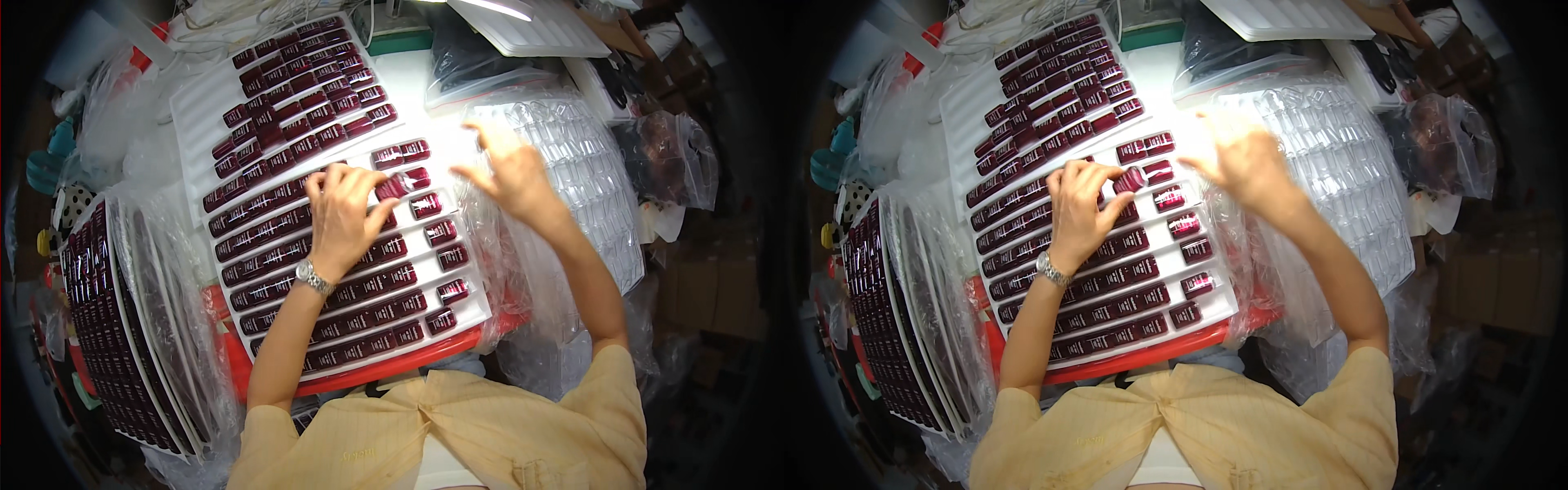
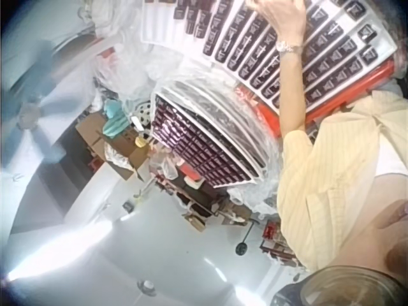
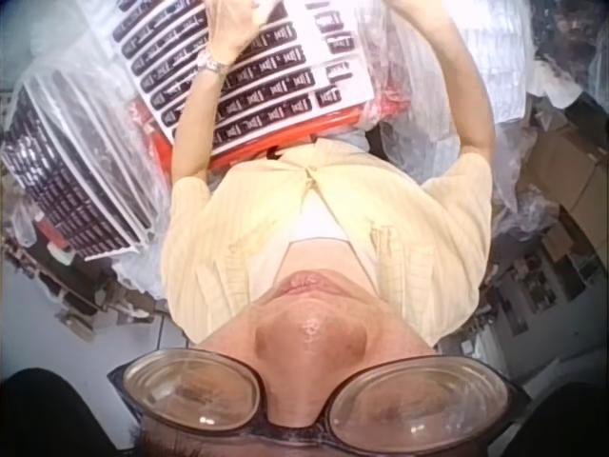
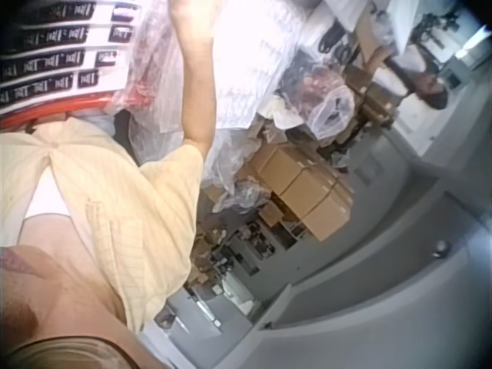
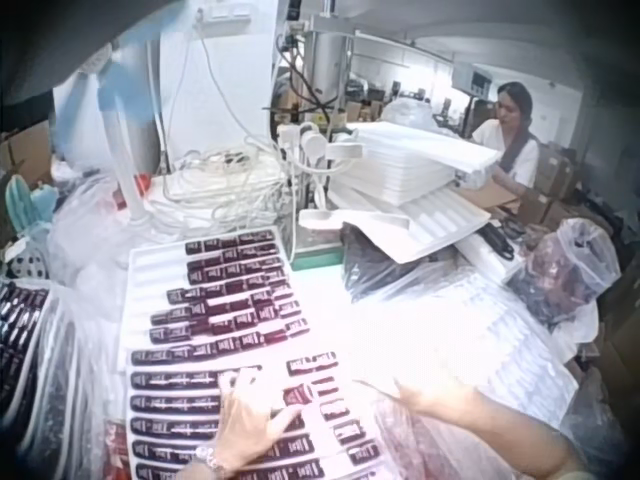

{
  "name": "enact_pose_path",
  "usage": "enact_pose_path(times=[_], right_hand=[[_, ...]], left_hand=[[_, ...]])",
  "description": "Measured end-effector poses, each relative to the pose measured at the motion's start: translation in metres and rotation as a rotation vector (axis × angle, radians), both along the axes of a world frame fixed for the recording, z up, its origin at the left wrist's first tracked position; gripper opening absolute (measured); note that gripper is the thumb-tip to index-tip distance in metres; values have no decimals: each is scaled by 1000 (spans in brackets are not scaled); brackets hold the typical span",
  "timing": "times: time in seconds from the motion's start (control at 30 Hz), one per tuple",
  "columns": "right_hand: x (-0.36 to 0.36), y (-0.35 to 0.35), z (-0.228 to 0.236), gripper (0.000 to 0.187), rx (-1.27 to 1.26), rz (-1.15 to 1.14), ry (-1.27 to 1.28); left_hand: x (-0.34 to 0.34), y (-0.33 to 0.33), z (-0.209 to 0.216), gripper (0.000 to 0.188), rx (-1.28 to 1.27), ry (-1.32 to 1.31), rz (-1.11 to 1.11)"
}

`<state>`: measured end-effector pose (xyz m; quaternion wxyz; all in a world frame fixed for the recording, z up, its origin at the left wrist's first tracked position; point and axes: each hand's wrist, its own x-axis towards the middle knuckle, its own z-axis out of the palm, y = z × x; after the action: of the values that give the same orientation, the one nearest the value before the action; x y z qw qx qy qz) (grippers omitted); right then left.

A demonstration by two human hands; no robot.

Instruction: The person places small dark bottles into white foam trays and then covers them with clear plastic bubble wrap. The person works at a table in a cluttered room, handling the bottles and trays by hand.

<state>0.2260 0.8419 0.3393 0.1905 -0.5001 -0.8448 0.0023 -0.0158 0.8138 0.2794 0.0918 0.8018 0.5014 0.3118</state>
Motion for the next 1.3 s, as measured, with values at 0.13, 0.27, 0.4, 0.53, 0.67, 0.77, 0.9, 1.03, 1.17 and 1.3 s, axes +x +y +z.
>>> enact_pose_path(times=[0.13, 0.27, 0.4, 0.53, 0.67, 0.77, 0.9, 1.03, 1.17, 1.3], right_hand=[[42, -3, -4, 37, -45, -333, -428], [53, -5, -12, 21, -50, -327, -240], [70, 3, -11, 14, -59, -270, 69], [58, 10, 4, 14, -453, -261, 556], [-3, -6, 5, 14, -1079, -31, 842], [-32, -16, 8, 14, -1229, 50, 651], [-42, -28, -12, 14, -1217, 55, 674], [-32, -39, -3, 18, -1239, -52, 719], [18, -32, 5, 25, -1214, -108, 1220], [28, -29, 3, 39, -1265, -101, 1592]], left_hand=[[8, 12, -20, 28, 9, 155, 17], [25, 13, -27, 33, 23, 73, 29], [-8, -7, -10, 40, -125, 129, 105], [-23, -20, -8, 25, -123, 58, -78], [-24, -31, -10, 28, -169, -168, -35], [-23, -41, -3, 29, -156, -314, -110], [-21, -53, -1, 30, -102, -344, -102], [-21, -60, -11, 31, -120, -298, -12], [-15, -52, -17, 26, -104, -97, 96], [12, -32, -24, 26, -59, -18, 78]])
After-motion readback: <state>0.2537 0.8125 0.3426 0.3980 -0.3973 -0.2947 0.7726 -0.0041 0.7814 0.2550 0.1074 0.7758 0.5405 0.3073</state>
